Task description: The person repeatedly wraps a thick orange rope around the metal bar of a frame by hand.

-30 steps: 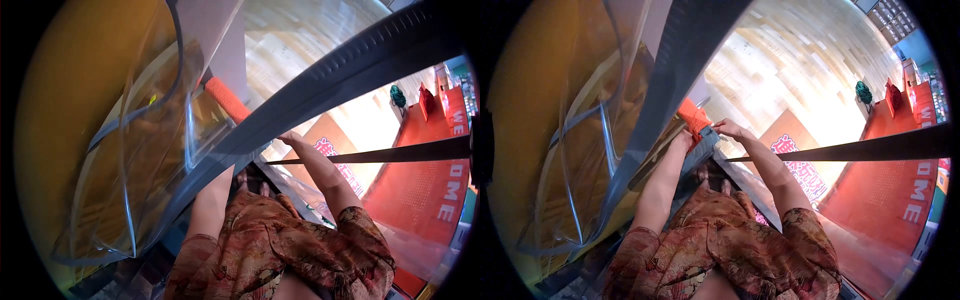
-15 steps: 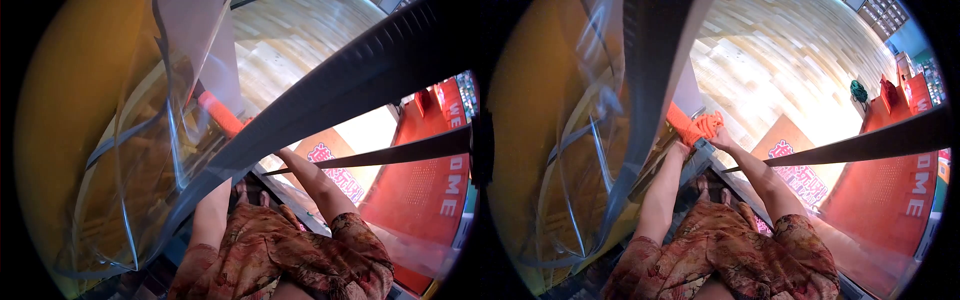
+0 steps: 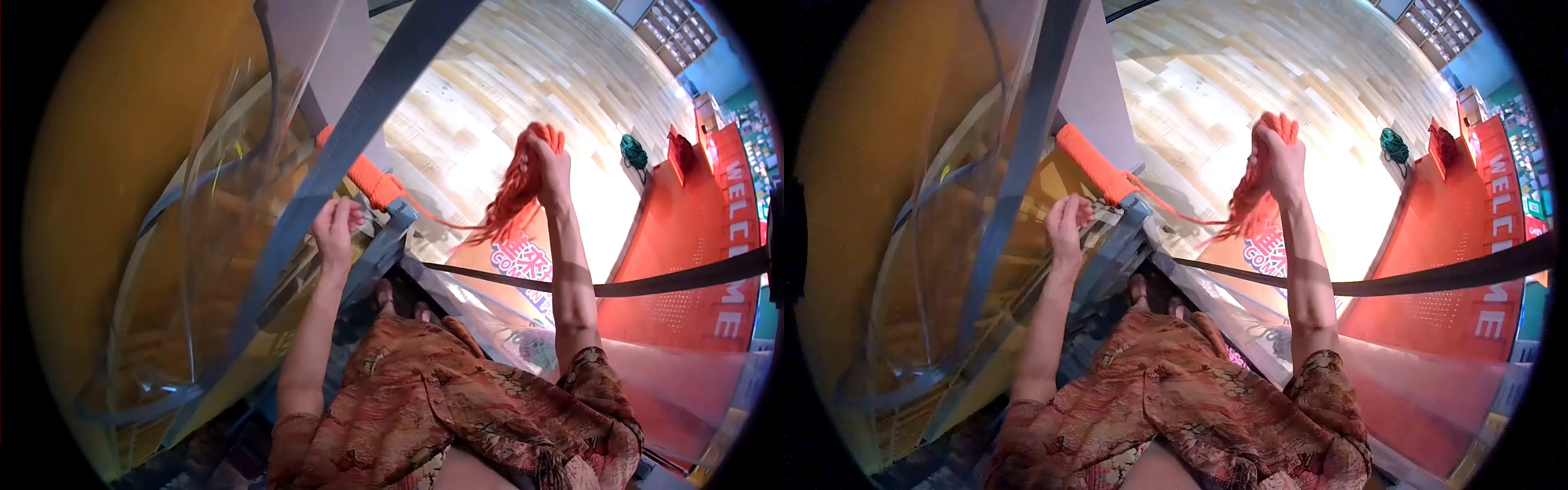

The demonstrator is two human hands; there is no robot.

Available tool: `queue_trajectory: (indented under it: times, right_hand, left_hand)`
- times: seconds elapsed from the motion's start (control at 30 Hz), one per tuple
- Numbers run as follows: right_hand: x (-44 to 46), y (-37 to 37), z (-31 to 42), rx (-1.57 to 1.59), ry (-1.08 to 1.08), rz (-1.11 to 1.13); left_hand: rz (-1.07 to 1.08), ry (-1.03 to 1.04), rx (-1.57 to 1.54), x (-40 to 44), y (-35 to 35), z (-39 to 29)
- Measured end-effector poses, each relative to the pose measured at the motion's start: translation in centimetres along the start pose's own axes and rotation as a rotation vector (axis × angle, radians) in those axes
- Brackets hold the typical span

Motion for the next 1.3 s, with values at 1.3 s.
queue_trajectory:
  times: [1.3]
  right_hand:
    - [-31.4,23.7,-9.6,-0.351,0.182,1.921]
  left_hand:
    - [-0.118,-0.447,0.72,-30.2,-16.9,-3.9]
Point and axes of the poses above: each hand's wrist, its own x-axis towards the middle knuckle, its own y-axis out of the palm, z = x × y, the point moved 1 cm from there along x, towards the middle knuckle, and after that the axes turned 12 degrees about z, right-handed, at the moved point
